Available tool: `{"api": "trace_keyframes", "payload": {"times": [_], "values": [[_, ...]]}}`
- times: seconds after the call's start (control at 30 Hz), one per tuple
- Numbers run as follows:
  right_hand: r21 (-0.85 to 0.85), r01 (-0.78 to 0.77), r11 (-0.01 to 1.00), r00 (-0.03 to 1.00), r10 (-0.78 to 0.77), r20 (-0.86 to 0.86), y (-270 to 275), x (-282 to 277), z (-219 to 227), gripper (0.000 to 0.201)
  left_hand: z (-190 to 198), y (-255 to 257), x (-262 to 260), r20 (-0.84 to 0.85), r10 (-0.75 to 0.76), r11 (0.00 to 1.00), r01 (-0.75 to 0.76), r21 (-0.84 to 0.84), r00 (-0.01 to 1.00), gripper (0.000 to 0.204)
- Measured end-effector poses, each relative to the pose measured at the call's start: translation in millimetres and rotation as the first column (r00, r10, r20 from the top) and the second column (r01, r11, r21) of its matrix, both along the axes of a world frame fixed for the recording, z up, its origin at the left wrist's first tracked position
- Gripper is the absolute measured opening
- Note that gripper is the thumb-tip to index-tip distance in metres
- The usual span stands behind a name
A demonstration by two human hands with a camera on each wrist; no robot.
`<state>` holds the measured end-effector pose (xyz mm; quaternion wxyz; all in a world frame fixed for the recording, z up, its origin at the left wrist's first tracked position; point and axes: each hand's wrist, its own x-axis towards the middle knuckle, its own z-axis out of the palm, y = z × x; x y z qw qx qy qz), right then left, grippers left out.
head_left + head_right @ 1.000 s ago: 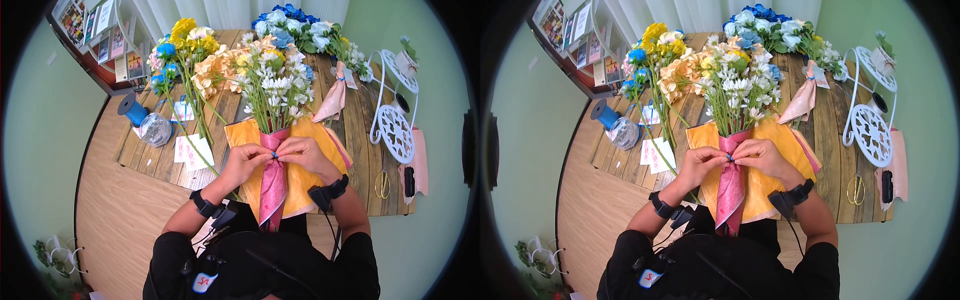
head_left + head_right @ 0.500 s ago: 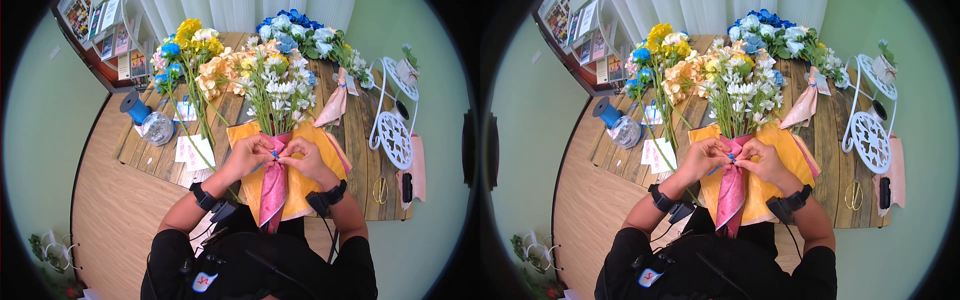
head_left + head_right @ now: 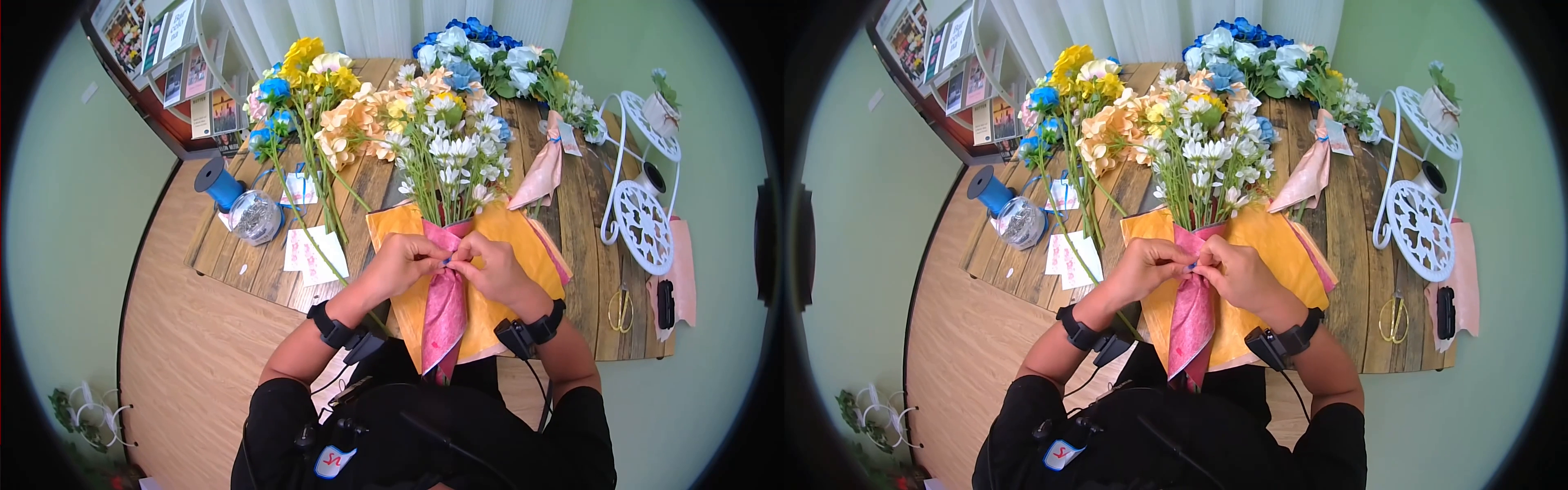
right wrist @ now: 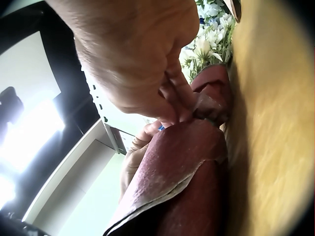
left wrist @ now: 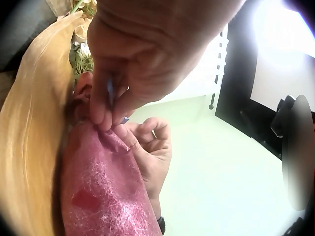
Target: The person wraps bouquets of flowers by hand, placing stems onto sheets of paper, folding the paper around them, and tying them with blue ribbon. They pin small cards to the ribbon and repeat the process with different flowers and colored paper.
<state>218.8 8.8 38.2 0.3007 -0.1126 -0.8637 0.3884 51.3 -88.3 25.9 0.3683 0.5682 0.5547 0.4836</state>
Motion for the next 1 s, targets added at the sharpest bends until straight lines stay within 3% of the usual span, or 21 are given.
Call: {"api": "trace_keyframes", "payload": {"times": [0.13, 0.23, 0.37, 0.53, 0.8, 1.0], "values": [[-0.109, 0.044, 0.993, 0.999, -0.045, -0.003, -1, -1, 0, 0.017, 4, 1, -4, -0.112, -0.096, 0.989, 0.107, 0.105, 0.989, 0.013], [-0.173, 0.066, 0.983, 0.998, -0.069, -0.011, -2, -2, -5, 0.014, 5, 0, -2, -0.069, -0.088, 0.994, 0.092, 0.063, 0.994, 0.014], [-0.257, 0.072, 0.964, 0.996, -0.085, -0.041, -4, -3, -8, 0.01, 4, -1, 2, -0.132, -0.03, 0.993, 0.044, 0.107, 0.991, 0.014], [-0.236, 0.063, 0.97, 0.995, -0.08, -0.06, -5, -4, -9, 0.007, -1, -3, 5, -0.168, 0.027, 0.985, 0.002, 0.17, 0.985, 0.012], [-0.149, 0.058, 0.987, 0.992, -0.073, -0.102, -2, -5, -7, 0.005, -5, -3, 8, 0.061, 0.054, 0.998, -0.055, 0.022, 0.997, 0.011], [-0.087, -0.084, 0.993, 0.993, 0.076, -0.087, 4, -3, -3, 0.008, -13, -2, 3, 0.221, 0.018, 0.999, -0.012, -0.03, 0.975, 0.014]]}}
